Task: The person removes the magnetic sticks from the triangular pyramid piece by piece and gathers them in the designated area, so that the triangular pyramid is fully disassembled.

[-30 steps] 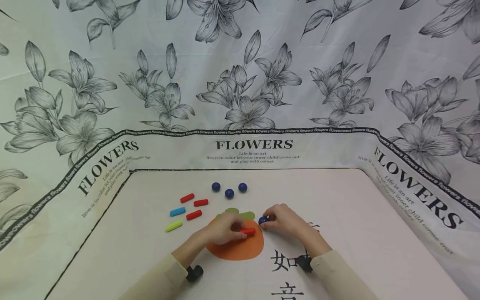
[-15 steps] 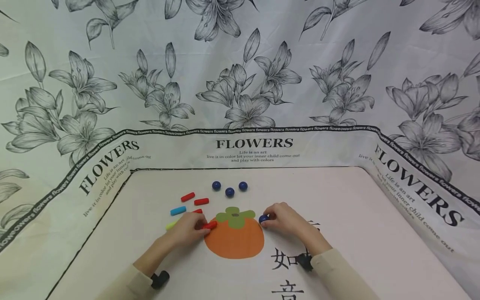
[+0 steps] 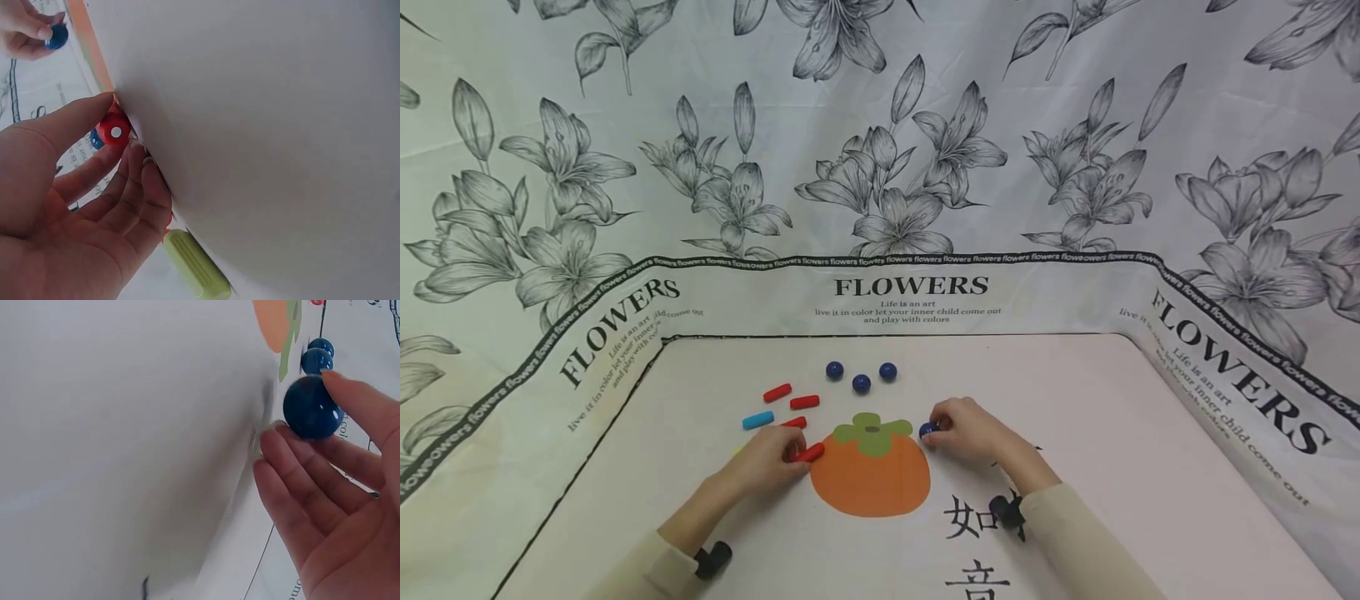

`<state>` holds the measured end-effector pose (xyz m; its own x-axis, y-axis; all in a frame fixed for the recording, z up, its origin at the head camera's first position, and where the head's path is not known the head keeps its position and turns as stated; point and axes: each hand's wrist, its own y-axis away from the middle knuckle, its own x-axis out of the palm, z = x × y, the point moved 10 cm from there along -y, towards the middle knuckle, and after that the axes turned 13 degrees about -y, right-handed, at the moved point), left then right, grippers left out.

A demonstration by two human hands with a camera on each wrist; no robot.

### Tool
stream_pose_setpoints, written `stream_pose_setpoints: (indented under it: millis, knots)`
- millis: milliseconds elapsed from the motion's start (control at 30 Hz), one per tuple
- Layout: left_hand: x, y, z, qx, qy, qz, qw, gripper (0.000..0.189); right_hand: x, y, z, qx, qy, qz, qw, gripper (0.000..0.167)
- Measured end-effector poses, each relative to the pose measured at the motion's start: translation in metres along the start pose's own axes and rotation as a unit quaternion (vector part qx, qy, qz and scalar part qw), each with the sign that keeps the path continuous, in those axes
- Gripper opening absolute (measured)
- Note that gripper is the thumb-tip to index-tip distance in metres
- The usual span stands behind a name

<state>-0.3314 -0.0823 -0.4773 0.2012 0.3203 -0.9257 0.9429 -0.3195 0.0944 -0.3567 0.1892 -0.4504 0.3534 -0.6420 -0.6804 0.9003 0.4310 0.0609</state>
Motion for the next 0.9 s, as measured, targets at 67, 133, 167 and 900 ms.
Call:
stream_pose_setpoints:
  millis: [67, 133, 167, 900]
  knots:
    - [0.001, 0.0, 0.0, -0.002, -0.002, 0.003, 1.0, 0.024, -0.004, -0.007, -0.002, -0.001, -0.007, -0.016, 0.9998, 0.022]
    - [0.003, 0.001, 0.001, -0.005, -0.003, 0.006, 1.0, 0.025, -0.007, -0.016, -0.003, 0.004, -0.017, -0.035, 0.9992, 0.025]
    - [0.004, 0.002, 0.001, -0.007, -0.001, 0.009, 0.9999, 0.025, -0.008, -0.021, -0.004, 0.008, -0.019, -0.046, 0.9987, 0.026]
    - [-0.006, 0.009, 0.01, -0.012, 0.011, 0.004, 0.9999, 0.027, -0.027, -0.058, -0.023, 0.089, -0.023, -0.127, 0.9876, 0.054]
